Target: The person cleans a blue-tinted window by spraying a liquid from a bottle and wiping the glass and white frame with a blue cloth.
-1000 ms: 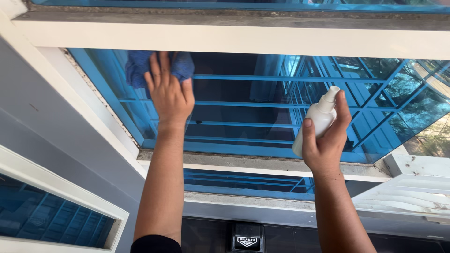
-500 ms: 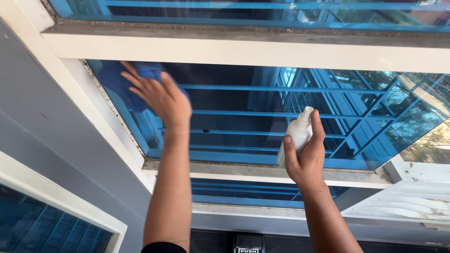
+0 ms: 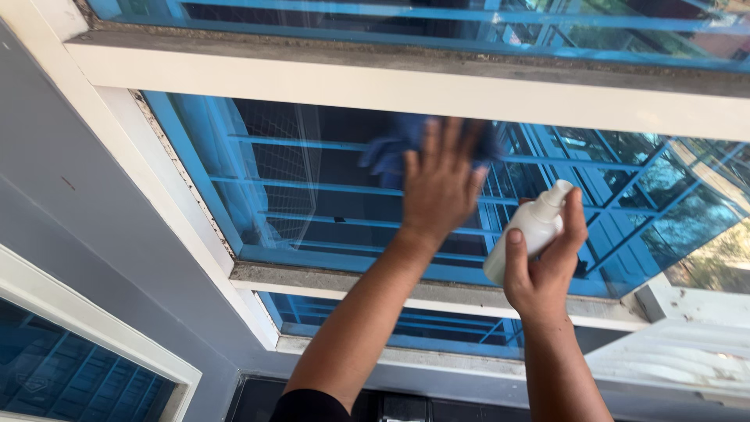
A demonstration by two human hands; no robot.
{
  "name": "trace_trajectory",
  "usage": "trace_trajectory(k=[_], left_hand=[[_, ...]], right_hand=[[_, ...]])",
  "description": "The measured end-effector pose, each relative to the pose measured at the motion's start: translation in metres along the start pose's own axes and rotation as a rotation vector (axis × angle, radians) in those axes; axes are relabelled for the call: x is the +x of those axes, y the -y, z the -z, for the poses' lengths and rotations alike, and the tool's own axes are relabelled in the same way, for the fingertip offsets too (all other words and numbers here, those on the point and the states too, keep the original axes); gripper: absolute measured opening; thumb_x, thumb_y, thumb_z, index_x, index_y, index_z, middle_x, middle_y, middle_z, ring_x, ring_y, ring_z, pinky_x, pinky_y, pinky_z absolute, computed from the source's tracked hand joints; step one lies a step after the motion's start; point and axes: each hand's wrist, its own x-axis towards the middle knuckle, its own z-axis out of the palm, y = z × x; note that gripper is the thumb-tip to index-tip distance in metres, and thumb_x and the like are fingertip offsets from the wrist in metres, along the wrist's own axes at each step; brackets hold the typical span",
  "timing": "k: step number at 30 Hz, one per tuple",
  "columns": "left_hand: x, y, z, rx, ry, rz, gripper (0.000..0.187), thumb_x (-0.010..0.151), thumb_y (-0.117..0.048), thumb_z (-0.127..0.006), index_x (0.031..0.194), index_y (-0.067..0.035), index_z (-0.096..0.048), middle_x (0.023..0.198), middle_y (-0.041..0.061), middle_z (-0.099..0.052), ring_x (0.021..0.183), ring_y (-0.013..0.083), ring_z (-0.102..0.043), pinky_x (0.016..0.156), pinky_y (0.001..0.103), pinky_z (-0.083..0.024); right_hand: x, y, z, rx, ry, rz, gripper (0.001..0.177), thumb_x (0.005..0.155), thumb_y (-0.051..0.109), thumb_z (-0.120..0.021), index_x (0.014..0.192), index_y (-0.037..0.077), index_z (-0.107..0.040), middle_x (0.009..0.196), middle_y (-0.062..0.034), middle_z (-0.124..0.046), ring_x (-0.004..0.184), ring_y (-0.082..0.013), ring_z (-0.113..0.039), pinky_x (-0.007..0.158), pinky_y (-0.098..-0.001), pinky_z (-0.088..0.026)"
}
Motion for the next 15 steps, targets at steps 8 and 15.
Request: trace_trajectory(k=[8, 15], left_hand=[[-0.002, 0.020, 0.004, 0.142, -0.357, -0.284, 0.053, 0.119, -0.048, -0.021, 0.169, -0.034, -0.023, 0.175, -0.008, -0.023, 0.158, 0.0124, -0.034, 0.122, 0.047, -0.039], [-0.014, 0.121, 0.043, 0.229, -0.163, -0.133, 0.058, 0.109, -0.050, -0.036, 0.162, -0.026, -0.037, 0.167, 0.003, -0.038, 0.146, 0.0256, -0.044, 0.107, 0.051, -0.041]], right_hand=[[0.010, -0.011, 0.003, -0.017, 0.014, 0.015, 0.077, 0.108, 0.003, -0.059, 0.168, 0.005, -0.011, 0.142, -0.0237, -0.050, 0.119, -0.0274, -0.064, 0.103, -0.0389, -0.053], [0.007, -0.012, -0.005, -0.052, 0.029, 0.036, 0.076, 0.107, 0.004, -0.060, 0.167, 0.006, -0.013, 0.138, -0.0239, -0.055, 0.116, -0.0273, -0.064, 0.104, -0.0398, -0.051]])
